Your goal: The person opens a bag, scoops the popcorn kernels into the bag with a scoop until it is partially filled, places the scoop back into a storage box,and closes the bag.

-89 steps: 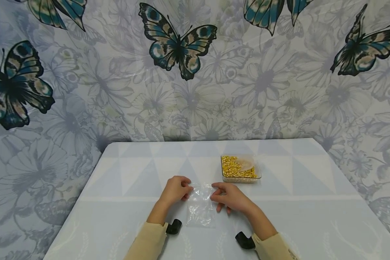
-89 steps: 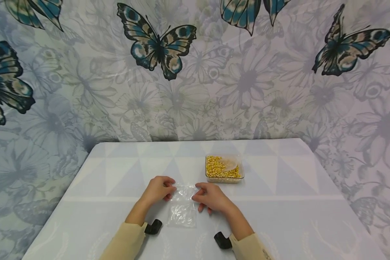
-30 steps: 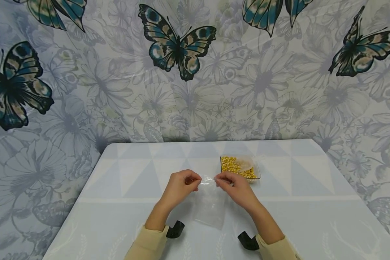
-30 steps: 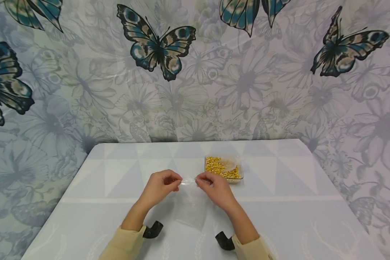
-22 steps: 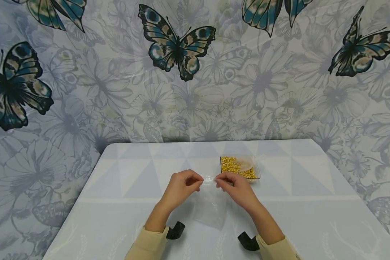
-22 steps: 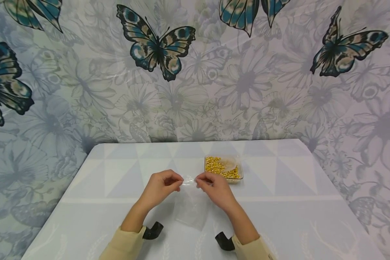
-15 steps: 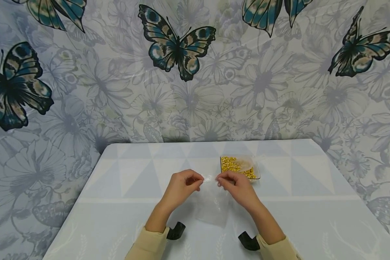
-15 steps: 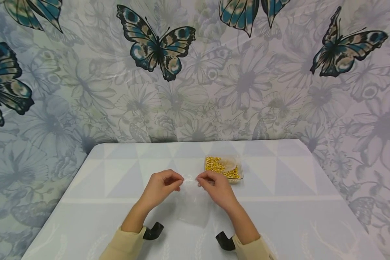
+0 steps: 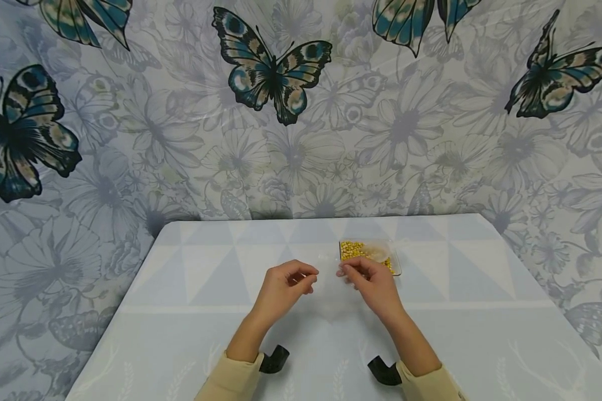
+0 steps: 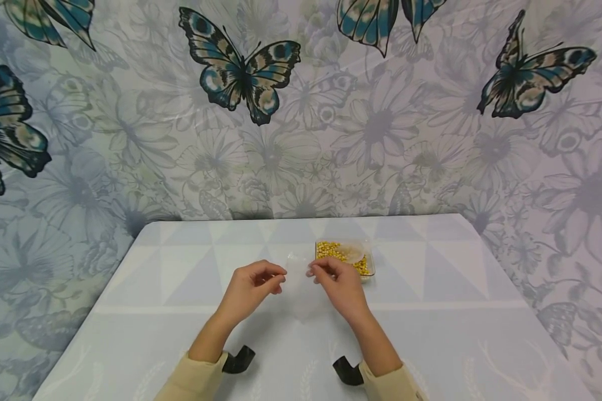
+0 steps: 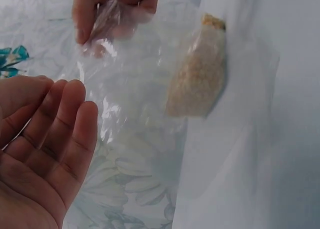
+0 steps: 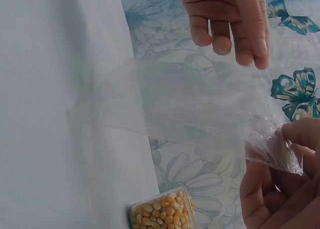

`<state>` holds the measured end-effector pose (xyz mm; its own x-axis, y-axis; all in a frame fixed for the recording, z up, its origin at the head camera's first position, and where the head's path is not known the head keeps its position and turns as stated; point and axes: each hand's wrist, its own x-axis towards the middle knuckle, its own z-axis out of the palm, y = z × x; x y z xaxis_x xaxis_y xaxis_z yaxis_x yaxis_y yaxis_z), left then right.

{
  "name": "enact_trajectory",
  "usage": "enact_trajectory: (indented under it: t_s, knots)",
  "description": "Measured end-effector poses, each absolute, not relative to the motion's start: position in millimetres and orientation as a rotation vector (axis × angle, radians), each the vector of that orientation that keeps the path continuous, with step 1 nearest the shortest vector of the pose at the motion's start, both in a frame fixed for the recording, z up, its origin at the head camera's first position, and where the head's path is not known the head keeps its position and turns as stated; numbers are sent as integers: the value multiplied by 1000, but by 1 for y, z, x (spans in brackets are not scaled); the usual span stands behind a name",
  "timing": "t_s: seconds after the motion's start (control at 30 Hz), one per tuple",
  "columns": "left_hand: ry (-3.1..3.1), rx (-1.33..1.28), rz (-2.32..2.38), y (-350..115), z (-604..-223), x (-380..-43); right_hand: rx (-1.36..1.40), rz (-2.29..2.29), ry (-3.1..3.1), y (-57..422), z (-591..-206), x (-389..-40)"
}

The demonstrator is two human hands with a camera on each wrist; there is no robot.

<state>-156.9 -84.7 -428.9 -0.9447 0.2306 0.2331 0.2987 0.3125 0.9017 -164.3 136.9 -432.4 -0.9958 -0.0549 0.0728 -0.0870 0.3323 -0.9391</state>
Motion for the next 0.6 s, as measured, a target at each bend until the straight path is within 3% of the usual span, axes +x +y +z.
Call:
enact_trajectory:
  t_s: [0.33,0.6]
  knots:
    - [-2534,-607,-1735,-71,-428,-149,316,1887,-2384,132,-432,-160]
    - [-2510,-540,-1719,-66,-428,-147,416,1839,-2387,131,-431,-159]
